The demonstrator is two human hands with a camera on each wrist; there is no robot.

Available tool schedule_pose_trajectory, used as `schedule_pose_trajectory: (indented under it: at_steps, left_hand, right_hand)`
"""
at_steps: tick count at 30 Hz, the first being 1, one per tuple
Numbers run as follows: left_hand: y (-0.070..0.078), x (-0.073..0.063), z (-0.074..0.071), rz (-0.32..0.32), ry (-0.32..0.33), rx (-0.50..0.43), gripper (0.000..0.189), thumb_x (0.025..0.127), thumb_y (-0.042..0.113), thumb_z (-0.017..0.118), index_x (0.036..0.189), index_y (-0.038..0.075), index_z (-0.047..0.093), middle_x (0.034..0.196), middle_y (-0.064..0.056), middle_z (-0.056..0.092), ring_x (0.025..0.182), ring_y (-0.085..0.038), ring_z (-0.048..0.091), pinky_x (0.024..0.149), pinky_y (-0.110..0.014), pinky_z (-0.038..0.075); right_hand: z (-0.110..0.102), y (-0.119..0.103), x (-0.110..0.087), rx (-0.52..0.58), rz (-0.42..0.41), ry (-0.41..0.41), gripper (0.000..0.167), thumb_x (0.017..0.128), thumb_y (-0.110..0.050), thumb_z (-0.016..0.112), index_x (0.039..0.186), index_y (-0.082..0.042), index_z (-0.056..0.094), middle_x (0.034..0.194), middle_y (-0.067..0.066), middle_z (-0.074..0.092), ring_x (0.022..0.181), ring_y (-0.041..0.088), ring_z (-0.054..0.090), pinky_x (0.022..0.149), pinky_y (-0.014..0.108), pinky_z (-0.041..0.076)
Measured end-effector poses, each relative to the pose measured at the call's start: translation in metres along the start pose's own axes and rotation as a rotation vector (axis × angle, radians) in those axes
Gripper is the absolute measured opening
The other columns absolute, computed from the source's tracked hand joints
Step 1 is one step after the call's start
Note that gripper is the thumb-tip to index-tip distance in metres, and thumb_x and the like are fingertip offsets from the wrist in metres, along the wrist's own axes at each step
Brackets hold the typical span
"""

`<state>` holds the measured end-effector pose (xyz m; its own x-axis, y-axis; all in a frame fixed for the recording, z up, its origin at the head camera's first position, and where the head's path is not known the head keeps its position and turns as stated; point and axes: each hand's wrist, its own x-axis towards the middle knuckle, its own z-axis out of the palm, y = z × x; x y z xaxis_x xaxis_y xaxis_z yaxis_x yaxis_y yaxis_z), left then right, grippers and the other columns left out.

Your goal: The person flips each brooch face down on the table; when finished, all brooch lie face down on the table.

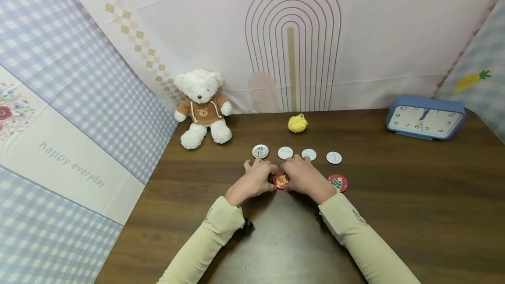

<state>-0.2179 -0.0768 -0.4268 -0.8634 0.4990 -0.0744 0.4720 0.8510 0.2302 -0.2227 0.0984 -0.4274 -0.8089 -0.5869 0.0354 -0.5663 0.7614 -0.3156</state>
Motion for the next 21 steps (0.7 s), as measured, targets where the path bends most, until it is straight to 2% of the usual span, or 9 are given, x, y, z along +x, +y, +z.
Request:
schedule_pose_trajectory:
  at_steps: [7, 13, 21]
  left_hand:
    - [0.0002, -0.0006, -0.0009, 0.021, 0.011, 0.024, 0.02, 0.079, 0.017, 0.087, 0.093, 0.021, 0.073, 0.086, 0.007, 0.065, 0.105, -0.028, 0.053, 0.101, -0.072, 0.025]
    - [-0.0007, -0.0019, -0.0012, 0.056, 0.019, 0.065, 0.012, 0.083, 0.022, 0.085, 0.091, 0.023, 0.075, 0.078, 0.007, 0.062, 0.1, -0.027, 0.054, 0.101, -0.068, 0.025]
    - [-0.0044, -0.0044, -0.0049, 0.131, 0.026, 0.087, 0.004, 0.088, 0.025, 0.081, 0.09, 0.024, 0.077, 0.079, 0.012, 0.067, 0.096, -0.024, 0.057, 0.096, -0.063, 0.03]
  right_hand:
    - [0.0009, -0.0015, 0.0004, 0.014, -0.027, 0.025, 0.027, 0.066, -0.01, 0.09, 0.085, -0.012, 0.072, 0.082, -0.002, 0.062, 0.087, 0.027, 0.054, 0.071, 0.049, 0.04]
    - [0.0001, -0.0011, 0.0002, 0.011, -0.04, 0.013, 0.025, 0.065, -0.01, 0.09, 0.082, -0.012, 0.072, 0.079, -0.005, 0.063, 0.085, 0.026, 0.056, 0.072, 0.053, 0.042]
    - [-0.0074, 0.0011, -0.0009, 0.005, -0.097, -0.016, 0.019, 0.072, -0.01, 0.086, 0.072, -0.016, 0.068, 0.065, -0.011, 0.056, 0.067, 0.014, 0.051, 0.066, 0.046, 0.041]
